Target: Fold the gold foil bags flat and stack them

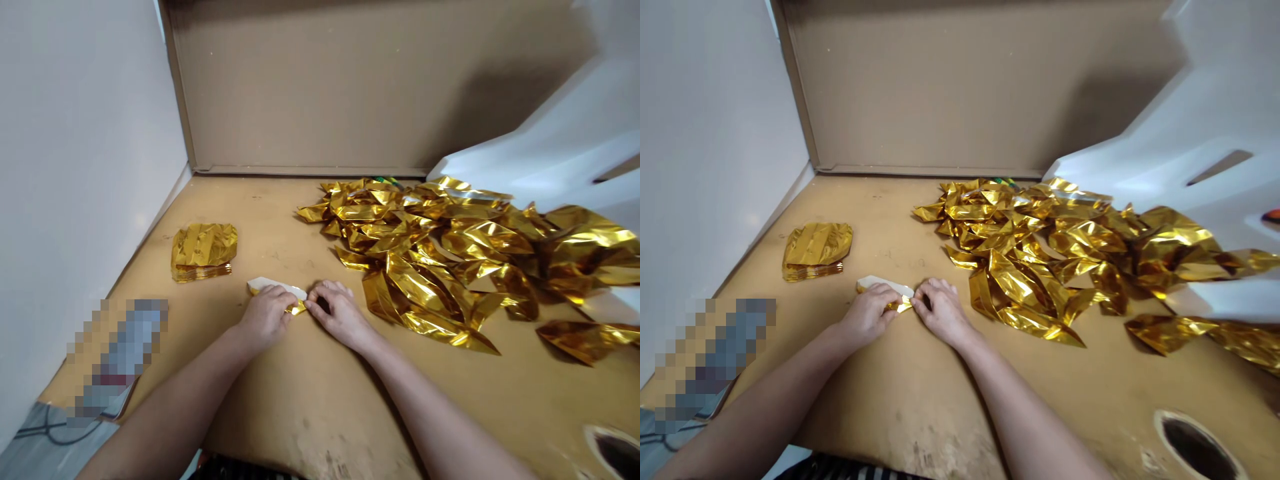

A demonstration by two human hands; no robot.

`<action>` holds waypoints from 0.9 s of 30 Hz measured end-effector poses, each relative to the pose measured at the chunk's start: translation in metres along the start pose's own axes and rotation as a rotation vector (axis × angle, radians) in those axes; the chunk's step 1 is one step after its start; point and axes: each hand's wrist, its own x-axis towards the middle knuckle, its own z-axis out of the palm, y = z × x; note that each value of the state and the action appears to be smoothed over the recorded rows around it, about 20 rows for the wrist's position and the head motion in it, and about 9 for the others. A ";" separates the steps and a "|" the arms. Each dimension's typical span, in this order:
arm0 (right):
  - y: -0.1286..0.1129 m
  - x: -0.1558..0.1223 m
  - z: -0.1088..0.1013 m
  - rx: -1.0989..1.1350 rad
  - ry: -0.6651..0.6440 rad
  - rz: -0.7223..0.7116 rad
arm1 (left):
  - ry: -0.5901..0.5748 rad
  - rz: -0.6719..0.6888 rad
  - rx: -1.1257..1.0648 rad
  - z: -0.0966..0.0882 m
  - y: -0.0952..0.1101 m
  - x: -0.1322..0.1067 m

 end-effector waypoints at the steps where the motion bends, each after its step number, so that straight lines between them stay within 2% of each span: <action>1: 0.000 0.001 0.000 -0.007 -0.002 0.010 | -0.015 0.019 0.019 -0.001 0.000 0.000; 7: 0.000 0.002 0.002 -0.014 0.002 0.024 | -0.150 0.147 0.192 -0.009 0.000 0.000; 12: -0.003 0.000 0.005 -0.057 0.039 0.035 | -0.151 0.239 0.268 -0.013 0.001 -0.001; 19: -0.009 0.003 0.010 -0.141 0.074 0.069 | -0.187 0.274 0.233 -0.011 -0.002 -0.001; 27: -0.001 0.007 0.004 -0.164 0.058 0.150 | -0.256 0.270 0.231 -0.022 -0.002 -0.005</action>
